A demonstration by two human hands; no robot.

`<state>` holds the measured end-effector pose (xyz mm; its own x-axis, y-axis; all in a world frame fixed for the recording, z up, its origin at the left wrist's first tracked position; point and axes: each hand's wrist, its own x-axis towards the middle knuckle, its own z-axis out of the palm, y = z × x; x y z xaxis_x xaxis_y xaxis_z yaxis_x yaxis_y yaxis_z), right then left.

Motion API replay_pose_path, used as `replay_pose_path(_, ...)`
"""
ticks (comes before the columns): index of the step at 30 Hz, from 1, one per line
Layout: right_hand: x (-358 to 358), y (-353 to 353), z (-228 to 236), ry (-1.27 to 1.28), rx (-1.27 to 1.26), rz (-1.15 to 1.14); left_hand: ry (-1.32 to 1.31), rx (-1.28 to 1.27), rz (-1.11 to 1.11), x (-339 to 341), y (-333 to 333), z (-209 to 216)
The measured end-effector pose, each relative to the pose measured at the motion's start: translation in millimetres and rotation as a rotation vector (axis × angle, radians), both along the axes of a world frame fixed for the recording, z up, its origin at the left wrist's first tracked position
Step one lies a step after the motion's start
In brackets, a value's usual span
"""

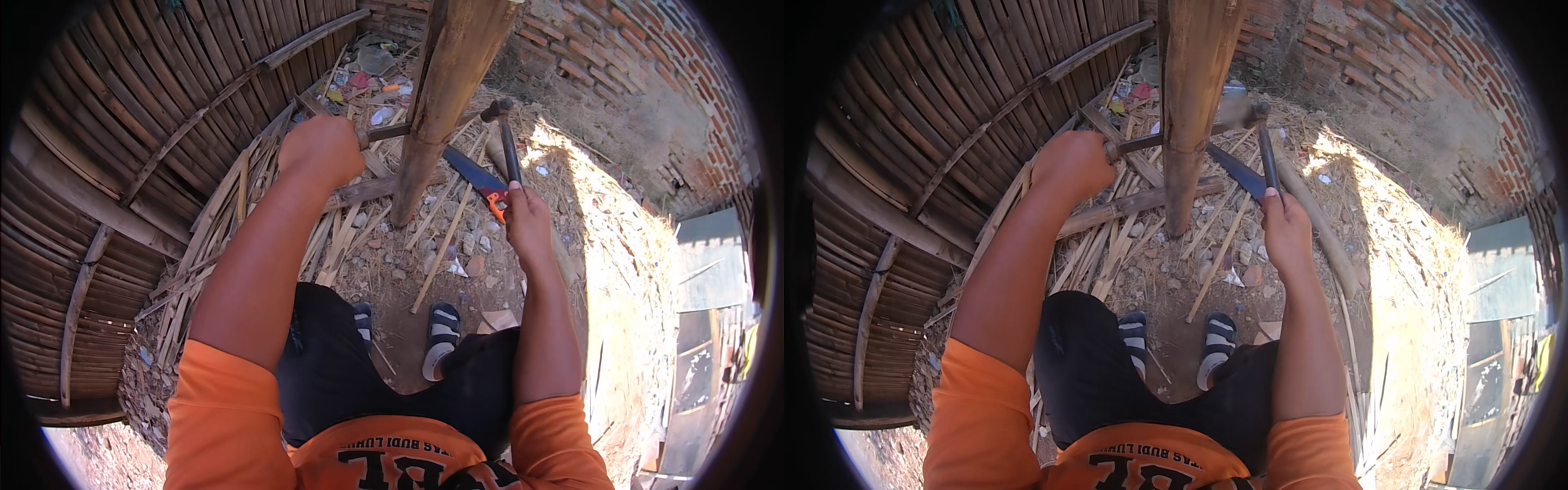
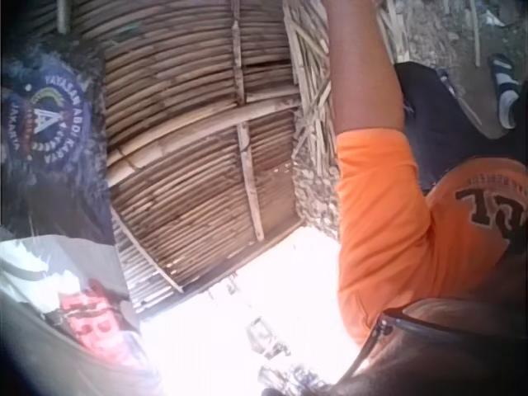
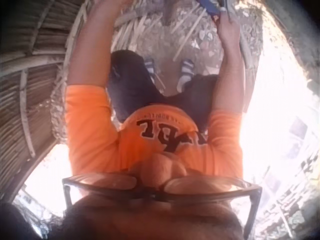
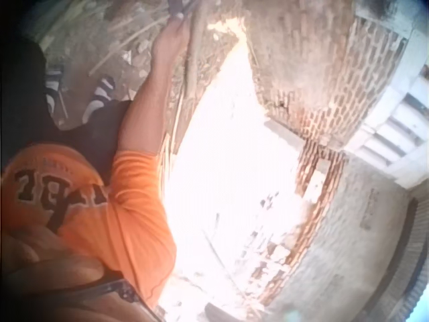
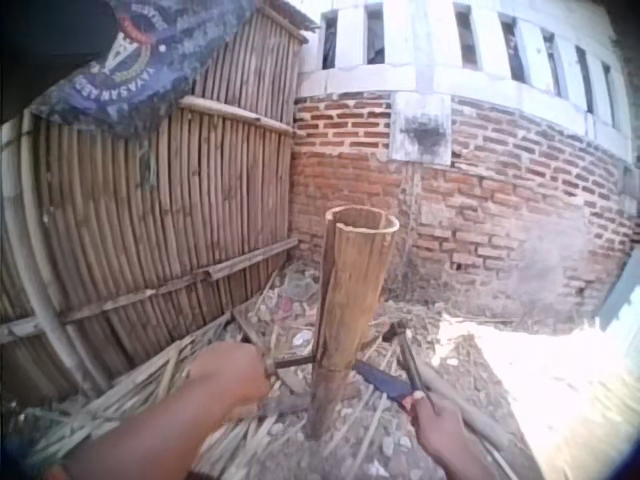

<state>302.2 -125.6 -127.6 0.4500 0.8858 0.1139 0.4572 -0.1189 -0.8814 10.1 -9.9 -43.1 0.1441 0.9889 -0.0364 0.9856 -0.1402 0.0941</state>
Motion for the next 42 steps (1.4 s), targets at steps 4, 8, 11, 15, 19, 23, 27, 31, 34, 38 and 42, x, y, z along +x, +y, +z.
replay_pose_path(4,-6.5,-10.0,51.3,0.253,0.228,-0.057,-0.016,0.047,-0.004,-6.3,-9.1,-0.8)
replay_pose_path(8,-8.4,5.0,-2.5,-0.090,0.265,0.016,-0.038,0.030,0.000,-1.0,-8.0,3.5)
replay_pose_path(11,-5.5,7.3,-9.8,-0.088,0.008,-0.015,-0.016,0.035,-0.025,7.0,-7.2,4.3)
replay_pose_path(15,-10.8,-3.4,30.4,0.192,0.220,-0.043,0.012,0.020,-0.003,3.8,-9.3,3.2)
replay_pose_path(19,-10.6,5.1,-5.7,-0.031,0.211,0.042,0.003,0.026,0.003,8.2,-15.3,10.1)
replay_pose_path(23,-19.2,10.1,-14.3,0.001,0.063,0.036,0.007,0.039,-0.014,6.8,-5.5,6.2)
replay_pose_path(27,-9.9,-1.1,27.5,0.192,0.263,0.030,0.019,0.004,0.026,4.3,-15.5,11.0)
replay_pose_path(31,-17.1,13.8,-21.6,-0.180,0.097,0.105,0.035,-0.014,0.008,6.5,-15.9,15.0)
replay_pose_path(34,-25.4,8.0,-15.9,0.042,0.005,0.057,0.038,0.008,0.015,7.8,-10.2,8.4)
replay_pose_path(38,-15.2,1.5,29.1,0.204,0.206,0.045,0.019,-0.007,0.048,-2.8,-16.7,10.1)
replay_pose_path(42,-9.3,14.7,-34.0,-0.121,-0.002,0.112,0.032,-0.008,0.026,6.4,-14.1,13.1)
